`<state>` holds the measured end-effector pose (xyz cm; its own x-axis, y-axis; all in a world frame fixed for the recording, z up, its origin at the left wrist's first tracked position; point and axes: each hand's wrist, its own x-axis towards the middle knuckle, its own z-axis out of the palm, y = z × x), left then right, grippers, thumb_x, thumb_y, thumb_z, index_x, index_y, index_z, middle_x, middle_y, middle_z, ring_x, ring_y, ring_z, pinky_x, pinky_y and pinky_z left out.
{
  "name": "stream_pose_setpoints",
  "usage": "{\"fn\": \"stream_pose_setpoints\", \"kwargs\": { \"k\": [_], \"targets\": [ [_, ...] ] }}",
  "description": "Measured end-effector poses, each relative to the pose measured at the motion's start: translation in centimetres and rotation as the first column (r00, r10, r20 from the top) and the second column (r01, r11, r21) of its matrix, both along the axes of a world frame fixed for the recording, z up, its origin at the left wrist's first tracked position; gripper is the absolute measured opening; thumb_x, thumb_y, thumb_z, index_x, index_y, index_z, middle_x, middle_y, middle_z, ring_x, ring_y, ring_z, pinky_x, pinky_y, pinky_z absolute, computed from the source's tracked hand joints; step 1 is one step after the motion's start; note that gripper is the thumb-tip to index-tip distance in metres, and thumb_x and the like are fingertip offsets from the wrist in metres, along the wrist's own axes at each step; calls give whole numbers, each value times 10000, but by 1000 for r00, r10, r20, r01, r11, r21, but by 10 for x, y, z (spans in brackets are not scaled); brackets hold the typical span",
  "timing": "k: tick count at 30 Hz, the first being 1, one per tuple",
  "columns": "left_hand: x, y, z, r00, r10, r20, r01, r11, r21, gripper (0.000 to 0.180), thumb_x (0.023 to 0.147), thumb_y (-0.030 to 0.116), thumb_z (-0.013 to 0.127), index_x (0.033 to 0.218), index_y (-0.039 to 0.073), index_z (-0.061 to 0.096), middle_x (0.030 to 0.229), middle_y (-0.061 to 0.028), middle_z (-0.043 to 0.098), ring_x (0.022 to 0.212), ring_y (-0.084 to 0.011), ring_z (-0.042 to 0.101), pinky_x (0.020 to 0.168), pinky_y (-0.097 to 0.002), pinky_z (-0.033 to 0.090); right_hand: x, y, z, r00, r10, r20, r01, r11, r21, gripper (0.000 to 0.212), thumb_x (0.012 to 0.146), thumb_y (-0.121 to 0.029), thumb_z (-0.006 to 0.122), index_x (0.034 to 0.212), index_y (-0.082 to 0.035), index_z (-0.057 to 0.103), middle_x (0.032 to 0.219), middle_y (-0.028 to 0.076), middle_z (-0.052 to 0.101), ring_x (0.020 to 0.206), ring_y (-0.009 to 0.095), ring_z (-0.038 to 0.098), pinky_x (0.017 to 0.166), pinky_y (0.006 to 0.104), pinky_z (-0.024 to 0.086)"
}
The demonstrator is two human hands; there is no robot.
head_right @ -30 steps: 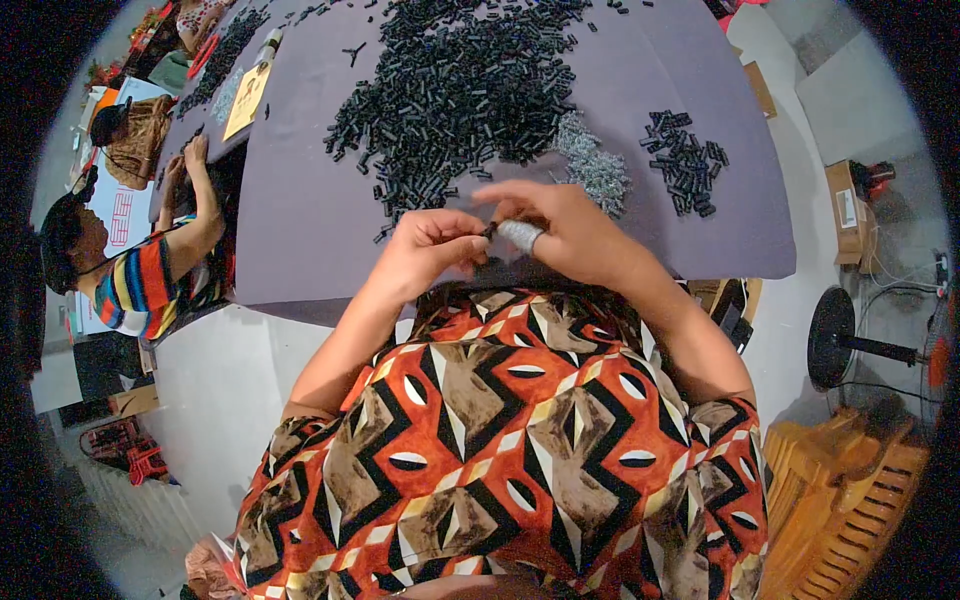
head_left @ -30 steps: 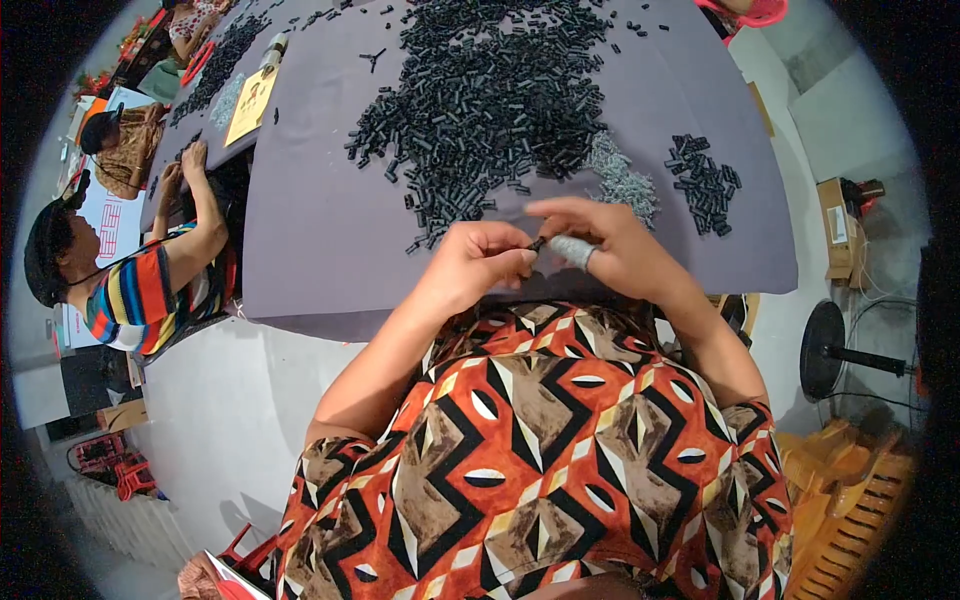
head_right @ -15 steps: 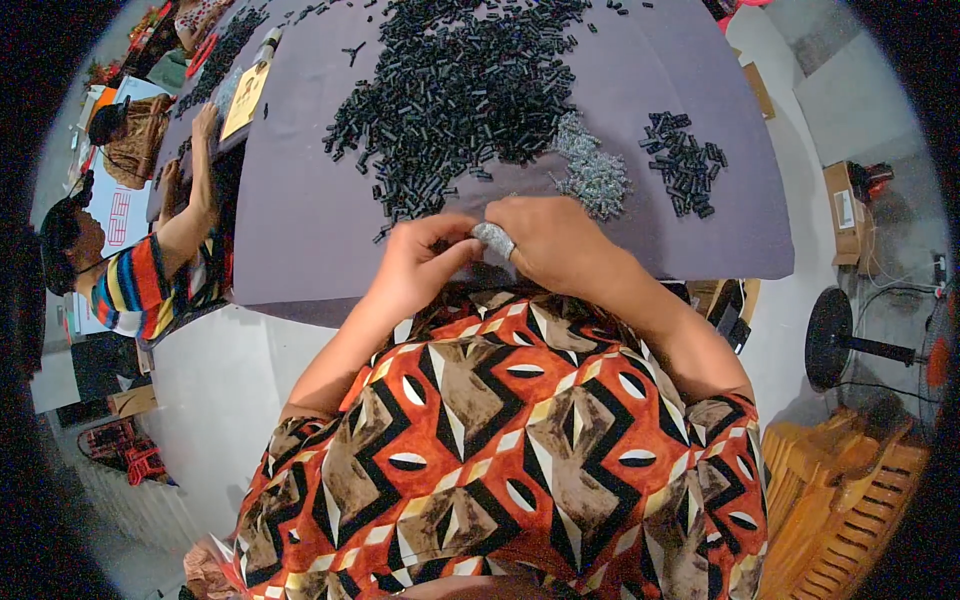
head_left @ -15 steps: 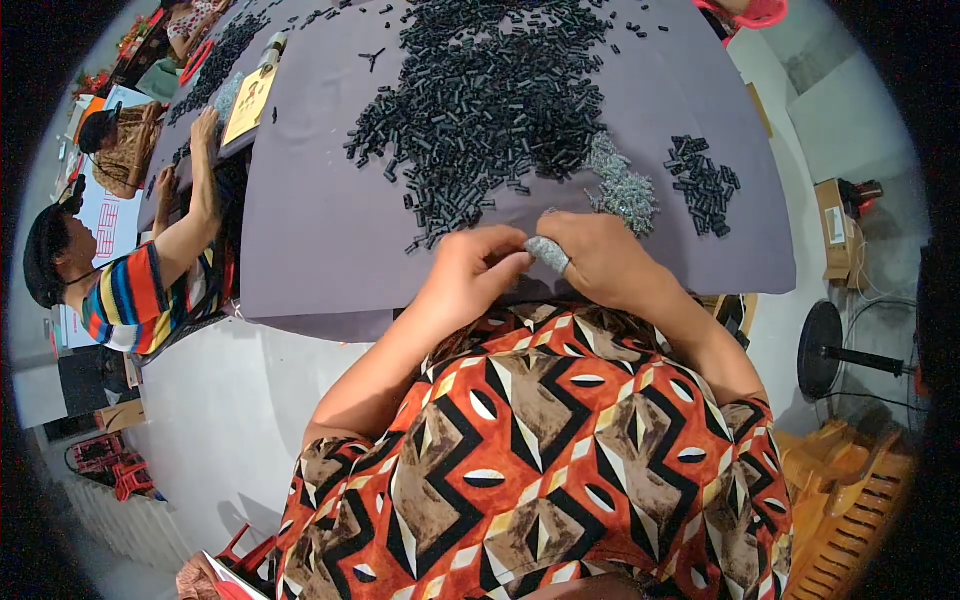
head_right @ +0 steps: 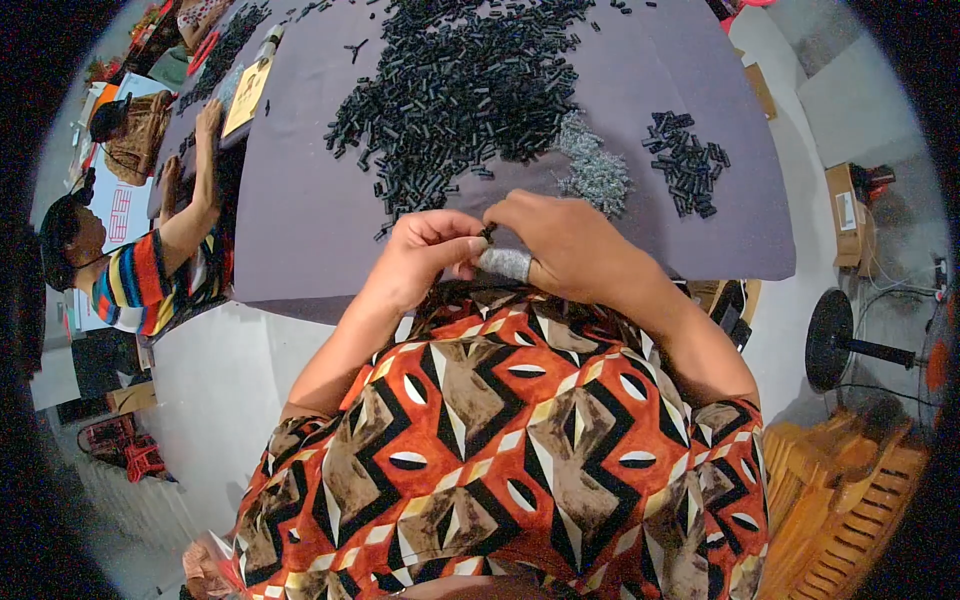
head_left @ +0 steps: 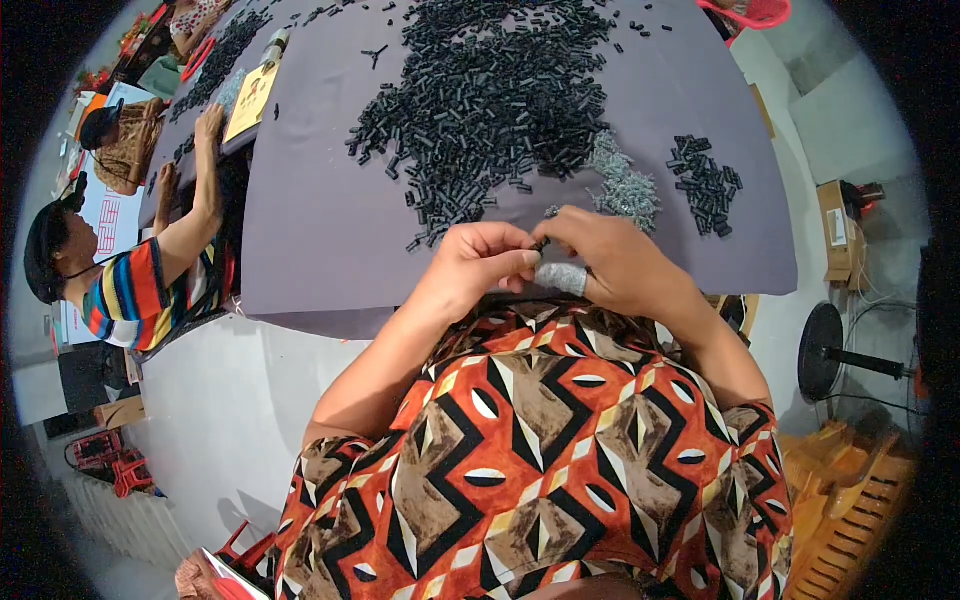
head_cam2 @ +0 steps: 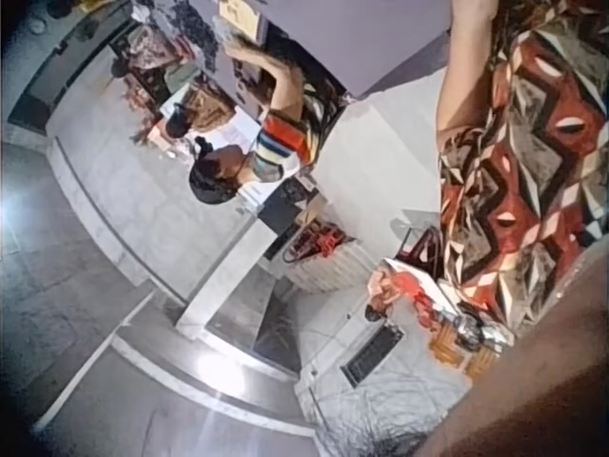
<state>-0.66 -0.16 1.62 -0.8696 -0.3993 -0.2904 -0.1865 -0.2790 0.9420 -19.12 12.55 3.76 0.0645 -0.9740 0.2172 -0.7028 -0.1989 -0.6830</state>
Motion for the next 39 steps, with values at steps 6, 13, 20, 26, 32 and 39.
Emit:
{"fn": "stream_pose_setpoints", "kwargs": {
  "k": [6,13,20,26,32,39],
  "targets": [
    [-5,9,-6,994,94,-50,-95,995,-16,125,901,31,669,1013,-18,693,866,-27,701,723,-63,607,664,-210,484,7,1,5,969,-138,-204,120,988,-100,334,706,-194,754,950,-57,572,918,114,567,815,339,625,682,434,521],
    [-4,10,-7,996,75,-43,-77,996,-37,122,894,27,677,1004,-23,697,895,-23,705,786,-68,619,727,-220,495,17,-7,-11,917,-183,-355,117,973,-201,321,613,-122,742,856,-67,540,861,100,543,802,300,601,656,412,516],
    [-3,13,-2,998,57,-4,-57,997,-46,111,902,39,676,989,-22,707,898,-10,699,800,-65,609,744,-230,495,20,-7,-21,934,-155,-323,107,981,-162,320,617,-107,741,864,-70,541,857,96,547,818,299,610,658,418,520],
    [-2,17,-3,995,101,-16,-101,995,0,116,906,64,684,989,-9,718,862,3,696,735,-48,588,670,-212,476,21,-7,-15,951,-168,-261,122,975,-183,347,628,-130,744,894,-71,528,858,100,547,812,308,609,658,430,518],
    [-2,17,-1,993,122,-9,-122,992,14,121,910,75,684,993,-5,720,839,8,694,714,-45,586,643,-202,466,20,-7,-14,944,-188,-272,140,973,-185,341,634,-137,747,887,-69,529,849,98,547,809,313,608,667,433,517],
    [-1,19,1,995,94,35,-97,989,115,167,951,109,636,1038,-15,706,883,-5,699,744,-49,605,669,-200,481,21,-7,-19,954,-152,-257,106,977,-186,278,663,-113,717,868,-68,534,832,103,551,793,311,613,638,426,515]
  ]
}}
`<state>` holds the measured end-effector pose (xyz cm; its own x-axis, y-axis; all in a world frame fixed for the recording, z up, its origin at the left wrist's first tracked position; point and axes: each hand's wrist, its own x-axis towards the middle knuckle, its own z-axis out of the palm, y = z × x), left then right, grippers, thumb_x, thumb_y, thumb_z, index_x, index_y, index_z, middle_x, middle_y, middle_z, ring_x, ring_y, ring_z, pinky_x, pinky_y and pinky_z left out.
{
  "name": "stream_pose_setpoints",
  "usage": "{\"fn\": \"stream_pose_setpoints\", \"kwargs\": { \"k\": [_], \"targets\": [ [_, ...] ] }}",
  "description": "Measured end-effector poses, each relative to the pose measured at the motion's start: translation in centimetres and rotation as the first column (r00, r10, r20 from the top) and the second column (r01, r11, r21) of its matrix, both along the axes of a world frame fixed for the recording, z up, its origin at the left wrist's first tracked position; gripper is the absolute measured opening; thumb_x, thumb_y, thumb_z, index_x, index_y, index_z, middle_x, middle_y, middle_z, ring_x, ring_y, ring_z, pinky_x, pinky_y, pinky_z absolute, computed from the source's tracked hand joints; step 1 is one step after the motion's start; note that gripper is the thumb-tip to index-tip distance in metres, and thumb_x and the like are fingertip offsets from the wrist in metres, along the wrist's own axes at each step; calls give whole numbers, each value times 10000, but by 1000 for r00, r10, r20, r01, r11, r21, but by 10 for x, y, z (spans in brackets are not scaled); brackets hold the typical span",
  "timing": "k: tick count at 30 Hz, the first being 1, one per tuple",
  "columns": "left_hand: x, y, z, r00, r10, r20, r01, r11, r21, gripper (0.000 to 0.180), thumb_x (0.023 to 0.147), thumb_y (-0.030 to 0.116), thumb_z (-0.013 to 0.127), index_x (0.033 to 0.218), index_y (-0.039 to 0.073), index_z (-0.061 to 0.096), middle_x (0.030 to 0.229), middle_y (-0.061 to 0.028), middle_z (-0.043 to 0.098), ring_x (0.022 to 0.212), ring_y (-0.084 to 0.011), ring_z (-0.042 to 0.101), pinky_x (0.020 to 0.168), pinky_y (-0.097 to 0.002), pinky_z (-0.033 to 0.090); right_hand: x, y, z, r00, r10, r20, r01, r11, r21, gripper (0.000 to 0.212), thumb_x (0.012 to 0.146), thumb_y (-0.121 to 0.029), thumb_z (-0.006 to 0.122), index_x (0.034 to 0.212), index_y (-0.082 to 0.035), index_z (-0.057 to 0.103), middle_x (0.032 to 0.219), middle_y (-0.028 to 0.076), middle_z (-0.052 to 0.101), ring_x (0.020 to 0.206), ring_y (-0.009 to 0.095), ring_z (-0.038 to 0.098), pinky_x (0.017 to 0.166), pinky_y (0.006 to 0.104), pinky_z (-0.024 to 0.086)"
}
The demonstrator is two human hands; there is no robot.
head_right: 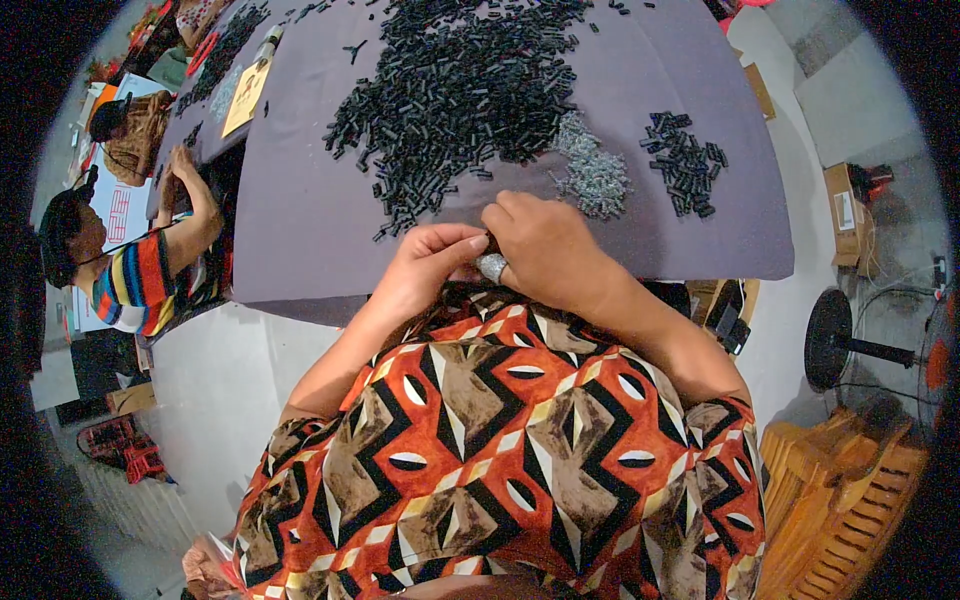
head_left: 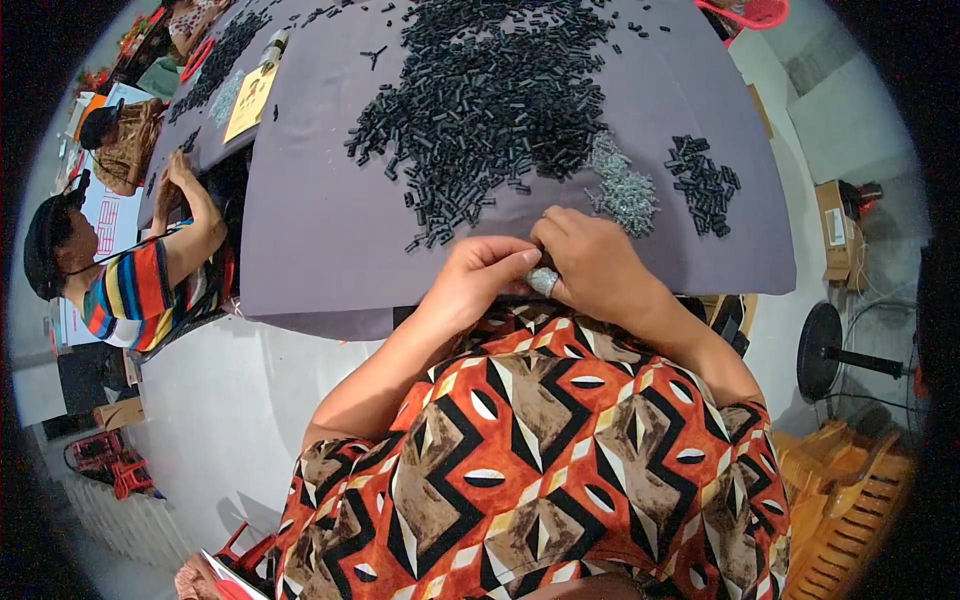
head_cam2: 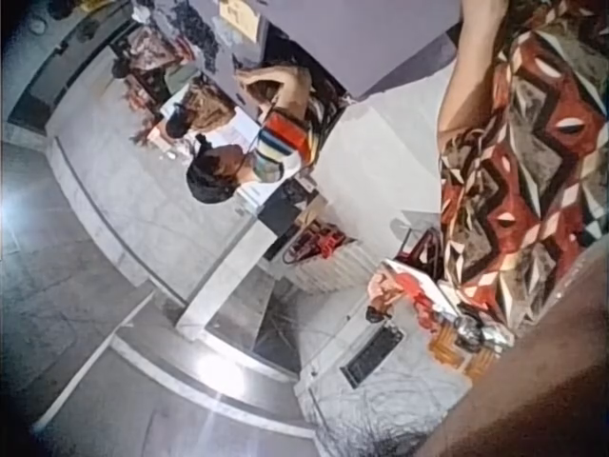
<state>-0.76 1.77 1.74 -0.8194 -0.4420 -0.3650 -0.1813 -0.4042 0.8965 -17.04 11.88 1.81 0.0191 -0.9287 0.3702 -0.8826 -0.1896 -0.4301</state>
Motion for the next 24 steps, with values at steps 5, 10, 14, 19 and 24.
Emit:
{"fn": "stream_pose_setpoints", "kwargs": {
  "k": [5,10,14,19,24],
  "targets": [
    [3,2,-4,999,-21,-41,20,1000,-22,177,963,119,618,1042,-12,706,890,-2,699,748,-46,608,662,-196,478,5,1,-4,1000,-3,-12,2,1000,-23,273,671,-110,713,872,-58,537,831,109,564,782,317,620,641,422,521],
    [1,8,-14,999,23,-28,-23,999,-24,171,960,113,616,1036,-7,710,875,6,695,723,-44,598,649,-197,468,5,3,-7,999,21,-44,-20,999,27,257,687,-119,703,865,-45,534,822,116,575,764,316,629,623,423,523],
    [-1,8,-16,999,18,-33,-18,1000,-14,181,965,117,606,1034,-15,708,861,9,684,718,-44,582,650,-210,465,4,6,-11,999,10,-43,-9,1000,26,219,718,-129,681,856,-45,533,805,118,575,742,319,632,610,424,526],
    [-12,4,5,997,-72,2,68,931,-360,235,997,154,573,1066,-42,683,893,-7,679,791,-63,585,710,-229,479,-13,13,-7,995,-88,53,88,996,-2,197,834,-209,659,898,-48,566,839,136,590,764,343,635,616,437,518],
    [-30,-42,4,997,78,-3,-21,230,-973,142,876,97,668,1002,33,685,956,-144,648,901,-324,627,789,-373,507,-87,25,16,871,-489,-58,490,872,5,257,861,-228,669,1018,-31,622,972,155,633,868,373,640,749,454,511]
  ]
}}
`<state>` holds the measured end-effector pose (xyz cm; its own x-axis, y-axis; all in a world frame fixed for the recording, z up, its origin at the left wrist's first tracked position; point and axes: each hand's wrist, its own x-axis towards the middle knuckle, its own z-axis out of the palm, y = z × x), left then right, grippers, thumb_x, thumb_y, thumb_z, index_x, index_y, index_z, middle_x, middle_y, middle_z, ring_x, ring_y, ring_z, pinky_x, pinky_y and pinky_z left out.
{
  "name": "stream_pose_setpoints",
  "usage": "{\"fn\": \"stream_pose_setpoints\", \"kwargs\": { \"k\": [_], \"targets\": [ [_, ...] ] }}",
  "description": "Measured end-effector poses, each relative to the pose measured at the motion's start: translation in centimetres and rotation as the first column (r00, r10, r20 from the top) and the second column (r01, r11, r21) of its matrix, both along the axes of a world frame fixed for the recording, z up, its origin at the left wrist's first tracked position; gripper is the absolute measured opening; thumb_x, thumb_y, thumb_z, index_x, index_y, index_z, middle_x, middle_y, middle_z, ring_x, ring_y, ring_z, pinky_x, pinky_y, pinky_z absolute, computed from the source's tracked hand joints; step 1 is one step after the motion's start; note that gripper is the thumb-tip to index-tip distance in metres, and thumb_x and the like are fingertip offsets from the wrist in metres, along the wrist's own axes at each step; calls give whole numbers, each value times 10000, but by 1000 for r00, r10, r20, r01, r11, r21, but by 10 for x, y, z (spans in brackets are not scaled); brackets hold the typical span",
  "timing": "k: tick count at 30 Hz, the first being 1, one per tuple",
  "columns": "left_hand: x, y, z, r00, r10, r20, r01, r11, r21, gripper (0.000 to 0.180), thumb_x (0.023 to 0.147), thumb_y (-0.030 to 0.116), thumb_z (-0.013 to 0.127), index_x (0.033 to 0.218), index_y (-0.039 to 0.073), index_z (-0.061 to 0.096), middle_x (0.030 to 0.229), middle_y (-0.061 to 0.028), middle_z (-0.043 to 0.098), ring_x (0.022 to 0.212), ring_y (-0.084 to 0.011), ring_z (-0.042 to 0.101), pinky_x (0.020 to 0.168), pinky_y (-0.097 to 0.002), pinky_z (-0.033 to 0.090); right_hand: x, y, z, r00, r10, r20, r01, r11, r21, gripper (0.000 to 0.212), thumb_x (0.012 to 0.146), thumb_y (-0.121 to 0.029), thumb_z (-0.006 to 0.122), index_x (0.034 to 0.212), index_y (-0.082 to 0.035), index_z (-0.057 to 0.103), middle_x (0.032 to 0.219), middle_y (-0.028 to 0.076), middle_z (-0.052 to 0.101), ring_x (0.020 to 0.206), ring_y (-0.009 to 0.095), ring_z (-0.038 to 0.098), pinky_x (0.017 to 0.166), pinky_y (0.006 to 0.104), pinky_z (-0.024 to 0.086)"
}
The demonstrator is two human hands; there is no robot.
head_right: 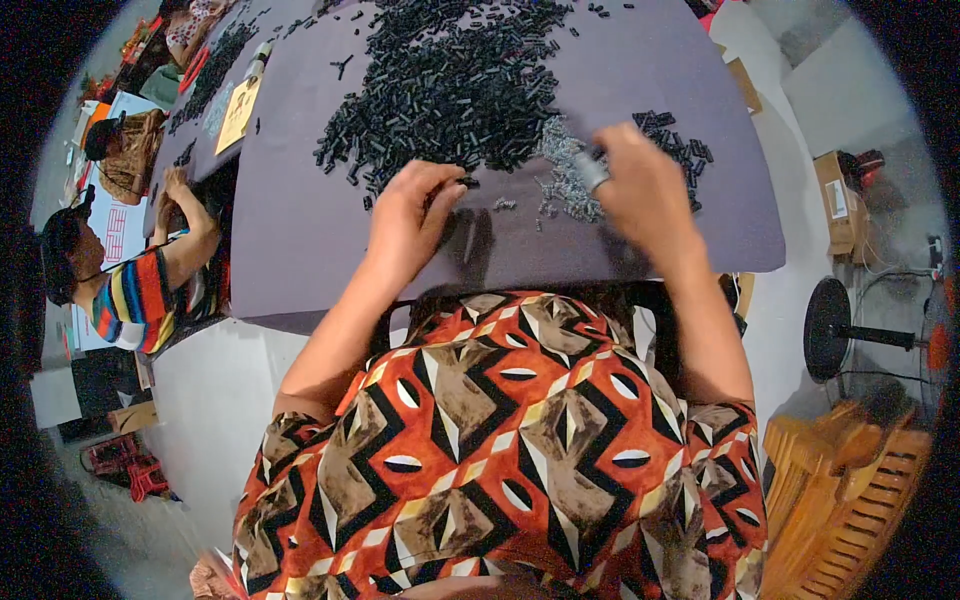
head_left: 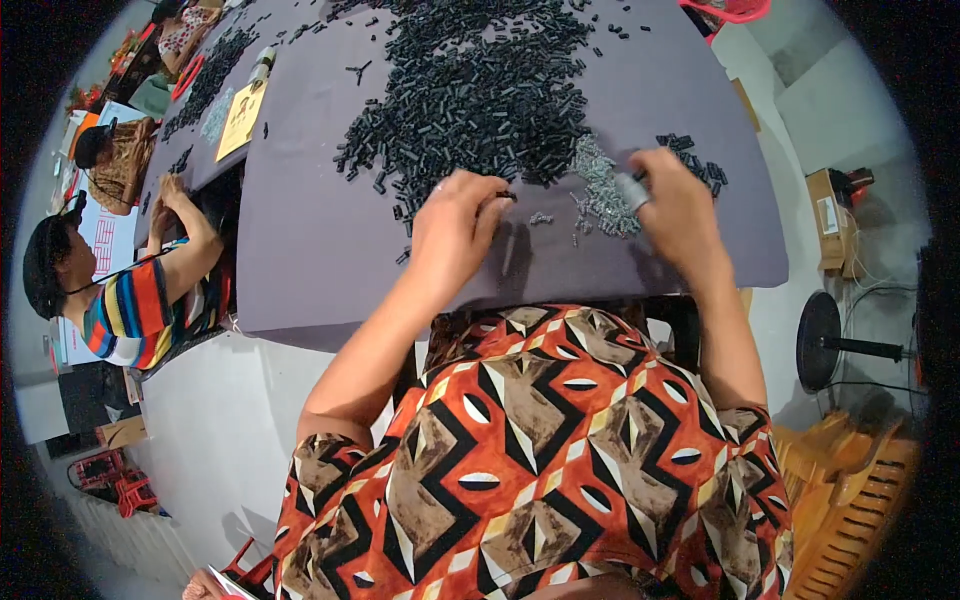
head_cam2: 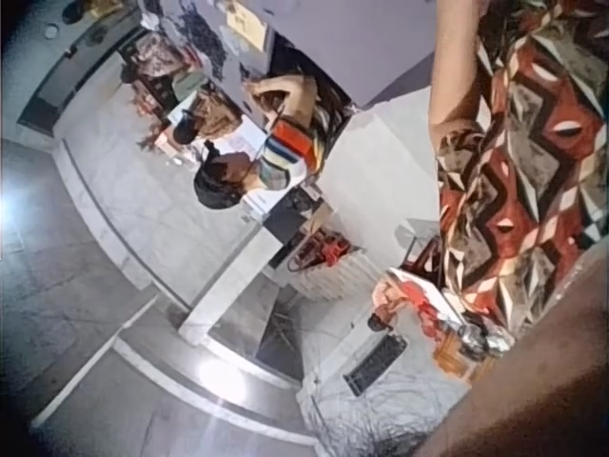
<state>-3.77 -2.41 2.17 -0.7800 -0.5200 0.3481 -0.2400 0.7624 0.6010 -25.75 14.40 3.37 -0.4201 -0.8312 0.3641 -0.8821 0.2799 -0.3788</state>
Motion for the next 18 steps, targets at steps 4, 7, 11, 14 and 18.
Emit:
{"fn": "stream_pose_setpoints", "kwargs": {
  "k": [4,7,11,14,18],
  "targets": [
    [-17,-16,-9,983,-4,183,61,950,-306,117,798,81,694,909,51,675,906,-118,588,914,-331,573,767,-437,496,-41,13,1,982,-185,-30,188,969,158,304,854,-157,659,1114,-5,624,1081,180,637,971,393,635,819,462,505],
    [-22,-20,-9,977,-10,212,85,932,-351,117,793,84,704,899,50,664,904,-119,586,914,-335,570,773,-432,504,-52,15,-7,976,-216,-28,217,962,167,311,835,-103,660,1133,-25,625,1081,172,629,987,387,631,833,450,506],
    [-23,-23,-11,974,-15,227,94,934,-344,132,788,90,711,900,49,655,907,-124,585,922,-339,569,779,-436,503,-36,8,-6,989,-148,-22,148,989,1,351,794,-23,648,1142,-57,627,1050,152,615,983,376,620,822,445,507],
    [-22,-25,-11,963,-8,270,107,930,-352,139,794,94,707,909,46,646,909,-133,584,925,-341,570,783,-440,498,-11,-2,-8,994,108,17,-105,989,-107,262,738,-20,639,998,-45,643,978,139,591,954,358,600,810,447,499],
    [-21,-28,-12,957,-17,289,124,926,-357,147,800,114,709,912,47,642,907,-139,581,919,-346,568,794,-436,487,23,-22,-12,980,200,-2,-200,980,-23,205,721,-63,648,926,-48,648,953,124,590,935,337,594,795,442,509]
  ]
}}
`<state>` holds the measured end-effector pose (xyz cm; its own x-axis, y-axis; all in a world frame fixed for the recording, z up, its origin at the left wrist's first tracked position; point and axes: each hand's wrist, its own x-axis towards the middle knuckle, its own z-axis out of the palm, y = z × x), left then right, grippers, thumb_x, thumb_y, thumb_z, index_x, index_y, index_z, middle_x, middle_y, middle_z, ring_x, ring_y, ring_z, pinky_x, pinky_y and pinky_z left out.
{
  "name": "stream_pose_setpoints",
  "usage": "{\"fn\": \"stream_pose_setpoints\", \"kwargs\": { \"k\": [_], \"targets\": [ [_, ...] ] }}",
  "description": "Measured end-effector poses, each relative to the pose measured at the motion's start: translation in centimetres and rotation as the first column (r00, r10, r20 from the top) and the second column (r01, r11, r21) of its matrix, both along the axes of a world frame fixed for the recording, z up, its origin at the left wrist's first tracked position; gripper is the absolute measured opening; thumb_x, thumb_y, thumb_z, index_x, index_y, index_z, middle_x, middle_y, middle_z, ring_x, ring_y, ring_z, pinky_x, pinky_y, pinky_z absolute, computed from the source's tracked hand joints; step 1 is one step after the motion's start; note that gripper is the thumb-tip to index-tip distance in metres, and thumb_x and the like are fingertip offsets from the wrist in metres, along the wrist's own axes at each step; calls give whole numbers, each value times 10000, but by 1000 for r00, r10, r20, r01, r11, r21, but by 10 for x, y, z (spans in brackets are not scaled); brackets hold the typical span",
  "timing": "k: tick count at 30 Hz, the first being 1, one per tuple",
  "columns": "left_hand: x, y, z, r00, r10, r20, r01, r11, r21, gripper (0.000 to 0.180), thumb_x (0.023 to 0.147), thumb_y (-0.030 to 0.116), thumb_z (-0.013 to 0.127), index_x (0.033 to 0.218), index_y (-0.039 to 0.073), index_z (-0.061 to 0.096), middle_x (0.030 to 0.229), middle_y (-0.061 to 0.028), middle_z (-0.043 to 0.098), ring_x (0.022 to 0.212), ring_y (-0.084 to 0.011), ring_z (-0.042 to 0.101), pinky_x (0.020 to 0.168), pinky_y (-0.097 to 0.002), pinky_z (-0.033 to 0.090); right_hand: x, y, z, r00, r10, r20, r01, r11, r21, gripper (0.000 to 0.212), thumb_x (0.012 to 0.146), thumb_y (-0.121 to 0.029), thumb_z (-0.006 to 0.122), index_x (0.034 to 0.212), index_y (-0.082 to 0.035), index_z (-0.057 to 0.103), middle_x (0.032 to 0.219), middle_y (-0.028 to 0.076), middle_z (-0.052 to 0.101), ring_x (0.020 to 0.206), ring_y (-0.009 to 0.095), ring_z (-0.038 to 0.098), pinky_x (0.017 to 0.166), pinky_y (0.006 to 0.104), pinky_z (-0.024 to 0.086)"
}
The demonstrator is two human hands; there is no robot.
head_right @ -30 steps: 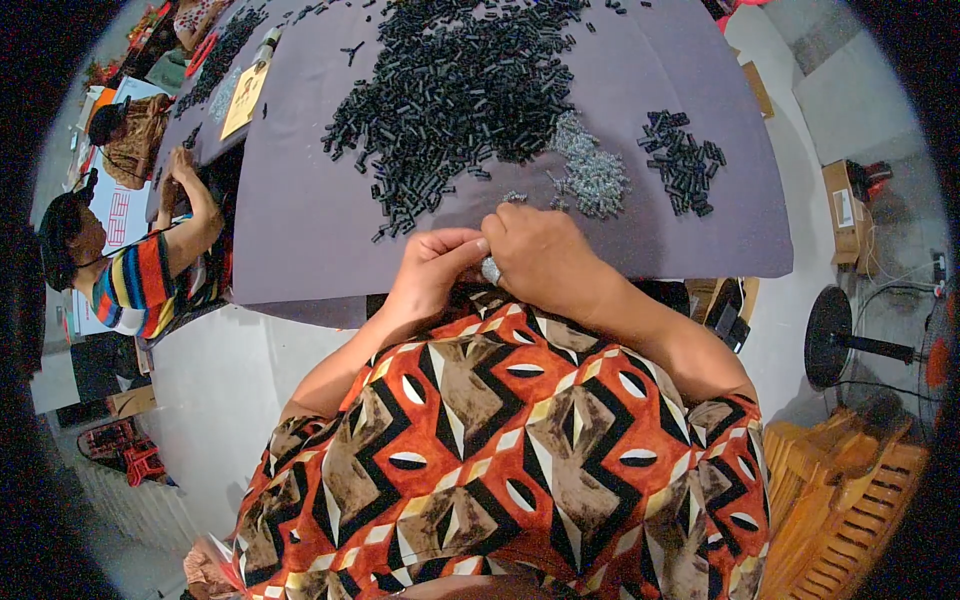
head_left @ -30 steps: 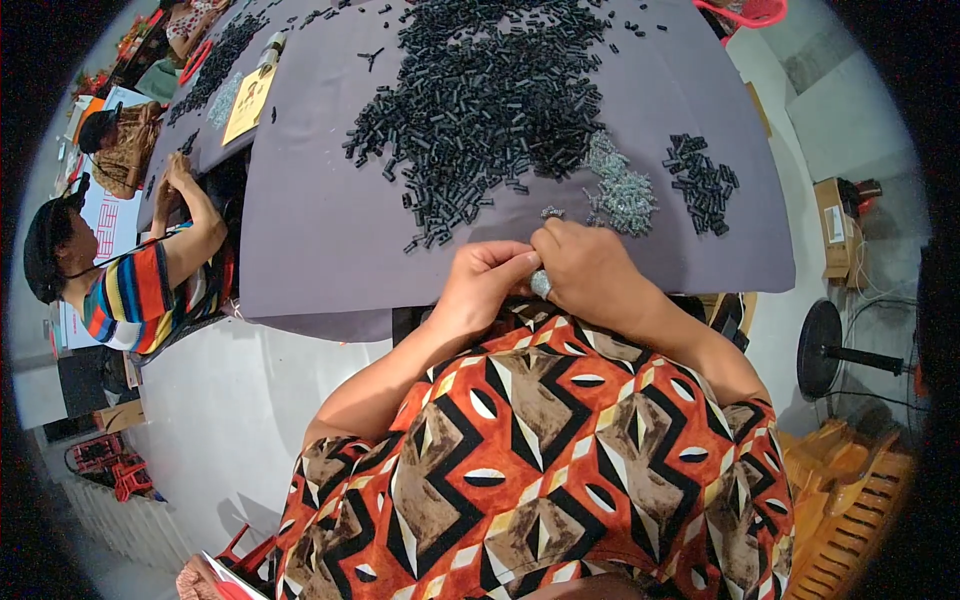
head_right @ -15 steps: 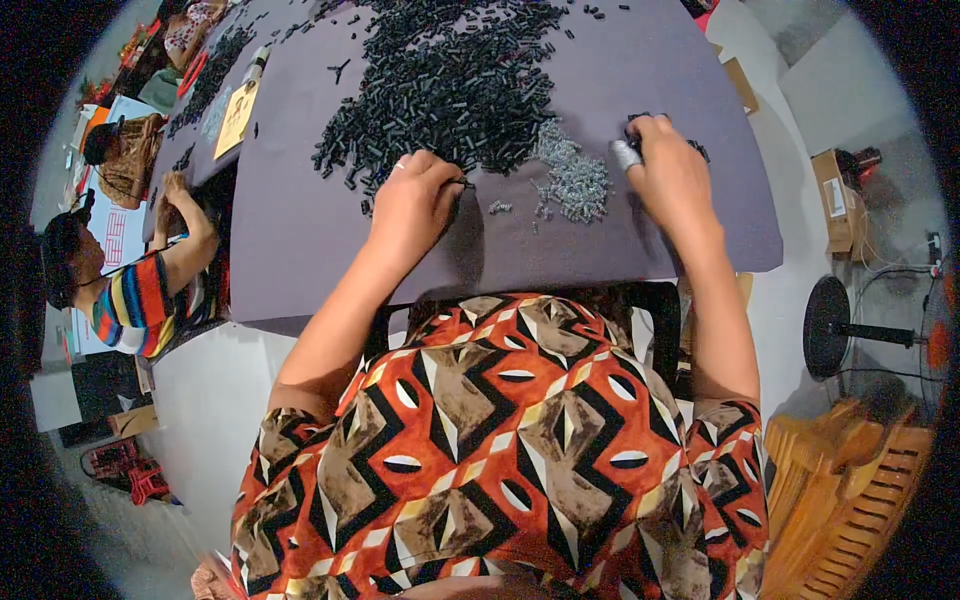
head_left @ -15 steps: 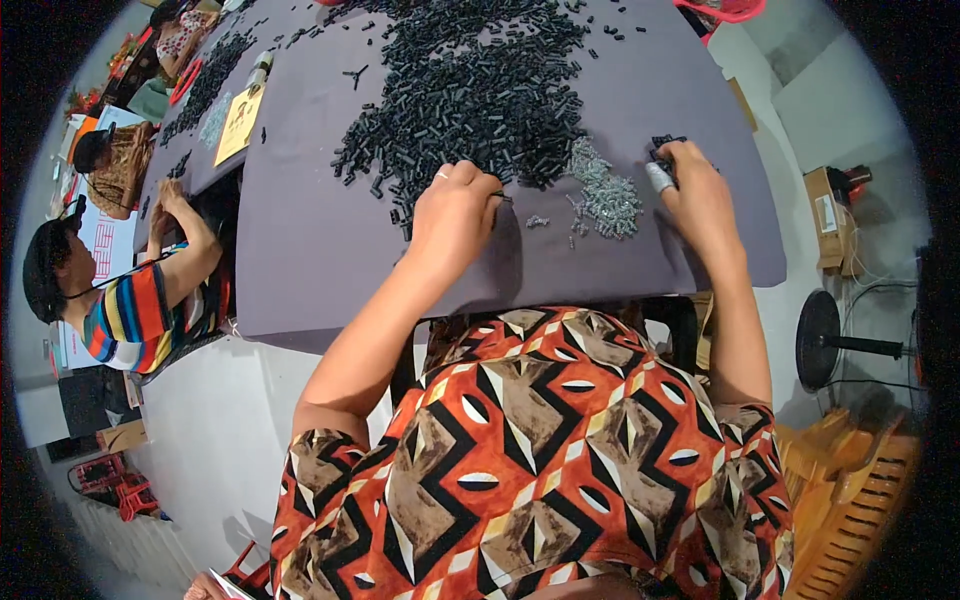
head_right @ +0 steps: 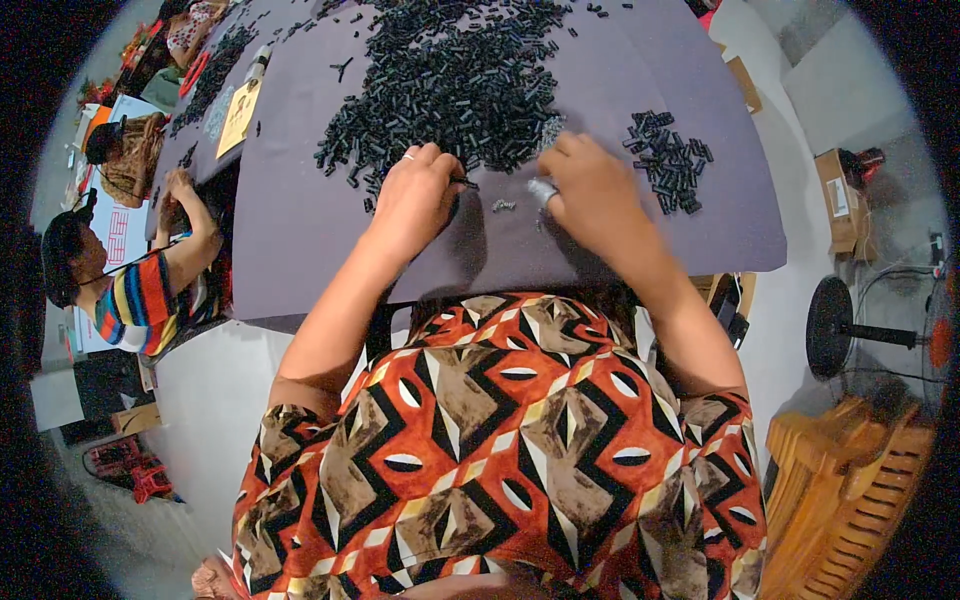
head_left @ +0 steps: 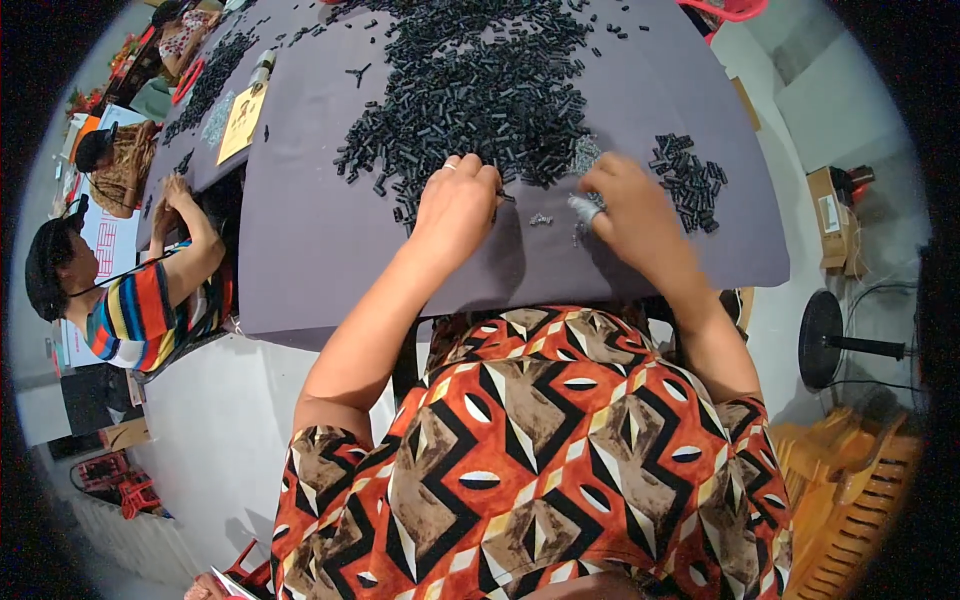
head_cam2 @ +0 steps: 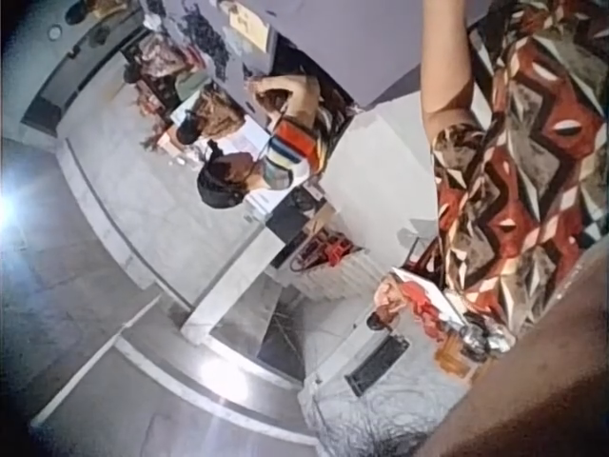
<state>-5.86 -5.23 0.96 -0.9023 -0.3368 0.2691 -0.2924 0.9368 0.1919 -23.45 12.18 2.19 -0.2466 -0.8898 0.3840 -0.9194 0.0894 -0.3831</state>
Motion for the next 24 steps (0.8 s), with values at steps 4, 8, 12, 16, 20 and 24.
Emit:
{"fn": "stream_pose_setpoints", "kwargs": {
  "k": [4,8,12,16,20,24],
  "targets": [
    [5,0,-2,1000,6,5,-6,998,-57,145,802,138,712,904,61,642,910,-130,580,917,-335,570,798,-423,481,10,-16,-11,994,-14,-110,25,995,98,161,695,-60,666,853,-41,644,930,120,590,929,328,594,782,446,524],
    [5,-1,2,999,-36,-10,35,991,-132,102,781,128,672,843,51,646,871,-121,588,891,-313,587,769,-419,490,11,-22,-12,991,-14,-134,32,990,137,153,694,-37,656,844,-30,626,907,119,595,939,333,595,787,450,529],
    [6,-2,0,1000,-26,2,26,992,-126,124,794,145,688,867,57,641,887,-117,584,904,-315,579,776,-423,483,9,-19,-6,998,10,-64,-4,995,101,155,714,-22,643,864,-27,606,899,137,588,929,340,598,784,458,516],
    [13,-2,-1,1000,11,-10,-12,997,-79,161,797,170,716,888,60,642,891,-118,580,911,-323,568,783,-429,478,11,-10,2,955,33,294,-39,999,14,188,735,-24,637,912,-7,577,877,177,620,840,356,625,726,445,493],
    [11,-2,-1,1000,-6,9,7,994,-108,154,799,164,713,889,61,641,890,-118,583,906,-325,565,779,-429,477,13,-7,-1,842,75,534,-90,996,2,184,736,-12,618,914,6,575,814,177,644,745,322,649,676,395,490],
    [12,-2,2,1000,10,-9,-11,994,-112,136,813,155,700,890,61,640,893,-113,587,905,-326,563,782,-428,477,12,-3,-5,823,102,559,-79,995,-66,128,774,12,636,890,8,581,752,77,601,698,133,585,632,293,469]
  ]
}}
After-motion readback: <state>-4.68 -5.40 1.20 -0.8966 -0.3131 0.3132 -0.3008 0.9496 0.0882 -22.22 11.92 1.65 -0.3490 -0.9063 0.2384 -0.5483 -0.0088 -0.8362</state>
